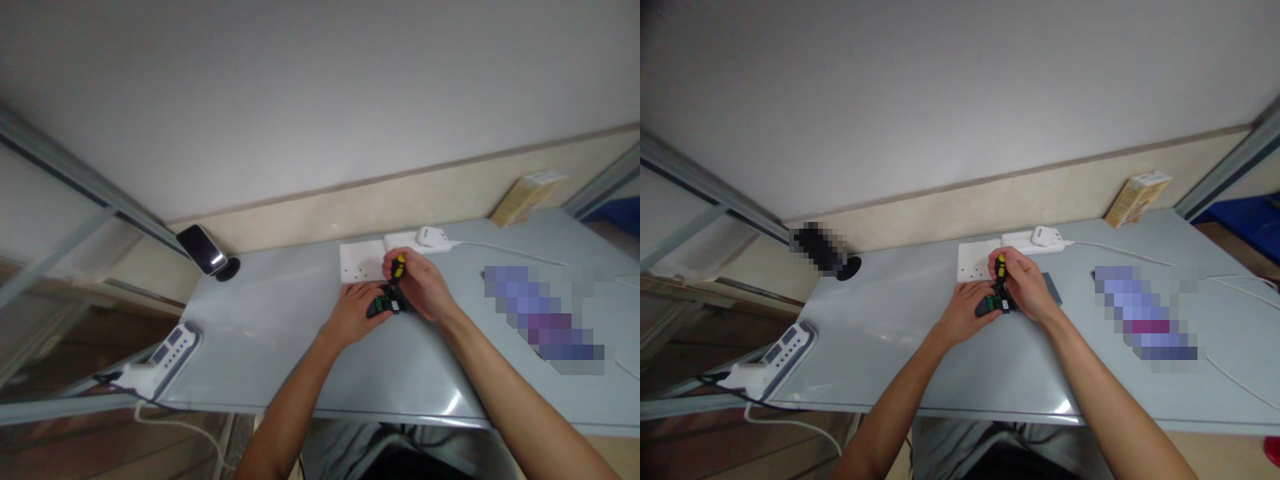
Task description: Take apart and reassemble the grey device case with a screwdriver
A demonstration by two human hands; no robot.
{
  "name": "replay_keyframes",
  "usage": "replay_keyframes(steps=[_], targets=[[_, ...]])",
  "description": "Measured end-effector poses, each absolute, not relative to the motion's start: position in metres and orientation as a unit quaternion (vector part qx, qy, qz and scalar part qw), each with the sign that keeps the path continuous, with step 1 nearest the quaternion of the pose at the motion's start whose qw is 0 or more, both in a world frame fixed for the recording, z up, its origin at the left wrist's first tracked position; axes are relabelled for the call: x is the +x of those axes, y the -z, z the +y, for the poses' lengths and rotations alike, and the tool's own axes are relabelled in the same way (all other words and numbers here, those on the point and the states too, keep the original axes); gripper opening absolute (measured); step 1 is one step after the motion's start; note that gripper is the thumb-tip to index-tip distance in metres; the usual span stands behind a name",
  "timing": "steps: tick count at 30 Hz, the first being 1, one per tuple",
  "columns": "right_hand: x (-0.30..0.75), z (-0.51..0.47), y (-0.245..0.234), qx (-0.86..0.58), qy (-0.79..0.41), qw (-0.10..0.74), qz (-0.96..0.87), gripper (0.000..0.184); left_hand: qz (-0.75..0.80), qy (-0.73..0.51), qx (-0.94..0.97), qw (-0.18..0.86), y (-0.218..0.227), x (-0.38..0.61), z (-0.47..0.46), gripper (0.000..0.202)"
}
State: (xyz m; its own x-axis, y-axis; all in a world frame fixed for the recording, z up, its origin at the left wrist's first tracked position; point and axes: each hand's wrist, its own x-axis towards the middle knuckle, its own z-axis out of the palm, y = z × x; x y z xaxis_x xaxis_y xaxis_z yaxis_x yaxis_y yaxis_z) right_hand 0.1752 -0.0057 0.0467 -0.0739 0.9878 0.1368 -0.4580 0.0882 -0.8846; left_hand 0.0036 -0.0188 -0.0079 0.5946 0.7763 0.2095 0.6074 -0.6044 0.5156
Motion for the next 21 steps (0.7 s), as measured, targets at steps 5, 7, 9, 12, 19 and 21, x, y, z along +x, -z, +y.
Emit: replay_keyframes(steps=[5,7,9,12,19,21], targets=[[0.1748,-0.0054,-0.0458,-0.306,-0.591,0.617,-0.419,0.042,0.402,-0.206,0.871,0.195,0.0055,0.0041,-0.0192,0.029],[0.1736,-0.0034,-0.0445,-0.304,-0.570,0.634,-0.425,0.039,0.404,-0.205,0.870,0.196,0.0063,0.0039,-0.0191,0.029],[0.1728,-0.0015,-0.0438,-0.310,-0.559,0.644,-0.421,0.044,0.407,-0.205,0.868,0.197,0.0072,0.0037,-0.0189,0.029],[0.1727,-0.0010,-0.0437,-0.330,-0.563,0.630,-0.421,0.045,0.405,-0.209,0.868,0.199,0.0075,0.0036,-0.0188,0.028],[0.1737,-0.0014,-0.0389,-0.325,-0.566,0.643,-0.401,0.043,0.402,-0.216,0.866,0.205,0.0068,0.0036,-0.0192,0.027],[0.1750,0.0001,-0.0377,-0.322,-0.556,0.652,-0.402,0.035,0.402,-0.218,0.865,0.205,0.0076,0.0034,-0.0190,0.027]])
